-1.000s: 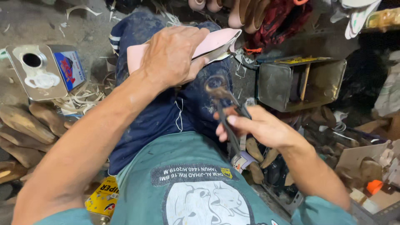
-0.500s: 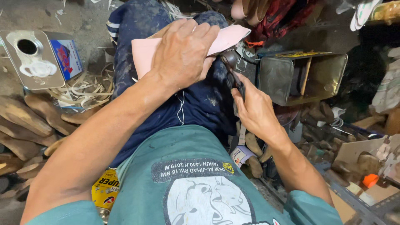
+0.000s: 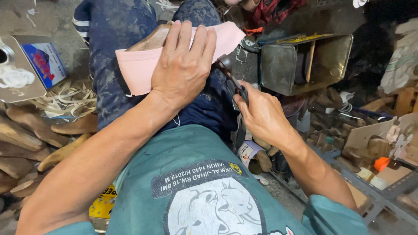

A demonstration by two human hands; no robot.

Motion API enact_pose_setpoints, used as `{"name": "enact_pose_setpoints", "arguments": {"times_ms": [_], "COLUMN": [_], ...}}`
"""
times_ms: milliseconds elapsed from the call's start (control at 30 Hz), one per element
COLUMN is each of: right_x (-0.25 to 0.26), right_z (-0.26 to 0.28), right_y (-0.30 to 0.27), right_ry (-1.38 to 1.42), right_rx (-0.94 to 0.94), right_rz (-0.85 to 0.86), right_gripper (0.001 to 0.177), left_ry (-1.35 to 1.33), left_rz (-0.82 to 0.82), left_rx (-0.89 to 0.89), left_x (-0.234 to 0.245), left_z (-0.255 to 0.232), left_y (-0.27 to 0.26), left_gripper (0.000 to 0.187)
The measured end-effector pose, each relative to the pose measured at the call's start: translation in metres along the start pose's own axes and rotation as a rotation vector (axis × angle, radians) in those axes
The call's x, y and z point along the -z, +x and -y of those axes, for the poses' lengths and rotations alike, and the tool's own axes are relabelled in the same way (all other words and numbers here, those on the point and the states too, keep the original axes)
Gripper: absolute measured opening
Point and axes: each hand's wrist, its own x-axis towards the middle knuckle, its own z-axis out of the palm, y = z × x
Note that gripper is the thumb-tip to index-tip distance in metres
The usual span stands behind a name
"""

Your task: The person uses a plier-like tool to press and shape the upper of a pink shoe held on their lap. They repeatedly adjust the shoe's position and apply pressure along the edges and toe area, then switch to a wooden mallet to tap the shoe's surface.

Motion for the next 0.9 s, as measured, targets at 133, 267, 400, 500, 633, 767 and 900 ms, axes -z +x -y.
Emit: {"name": "enact_pose_setpoints", "arguments": {"times_ms": [133,267,400,500,633,767,900], "right_x": [0.004,0.005,0.002,0.015,0.023,0.020,0.038], "right_z": [0.002,0.003,-0.004,0.001,-0.001,-0.008,0.001], "right_y": [-0.003,0.001,0.017,0.024,0.040,0.051,0.051], "right_ry": [0.041,0.093,0.036,0.051,0.020,0.007,0.013], "right_rx": [0.075,0.056,0.135,0.160,0.182,0.238,0.155], "right_rz": [-0.028,-0.011,-0.120,-0.139,-0.153,-0.220,-0.128], "right_gripper": [0.044,0.038,0.035,0.035,0.036,0.028,0.018], "left_ry": [-0.006,-0.040,-0.147,-0.304,-0.473,-0.596,-0.588], "left_rz": [0.013,0.038,0.182,0.250,0.289,0.358,0.302], "left_rx": [-0.001,-0.005,-0.004,0.022,0.044,0.077,0.041], "left_x": [0.001,0.004,-0.001,-0.012,-0.018,-0.015,-0.015], "left_z": [0.000,0.007,0.026,0.042,0.063,0.071,0.067], "left_y": [0.000,0.004,0.014,0.026,0.040,0.052,0.044], "left_gripper": [0.028,0.029,0.055,0.050,0.047,0.031,0.061]}}
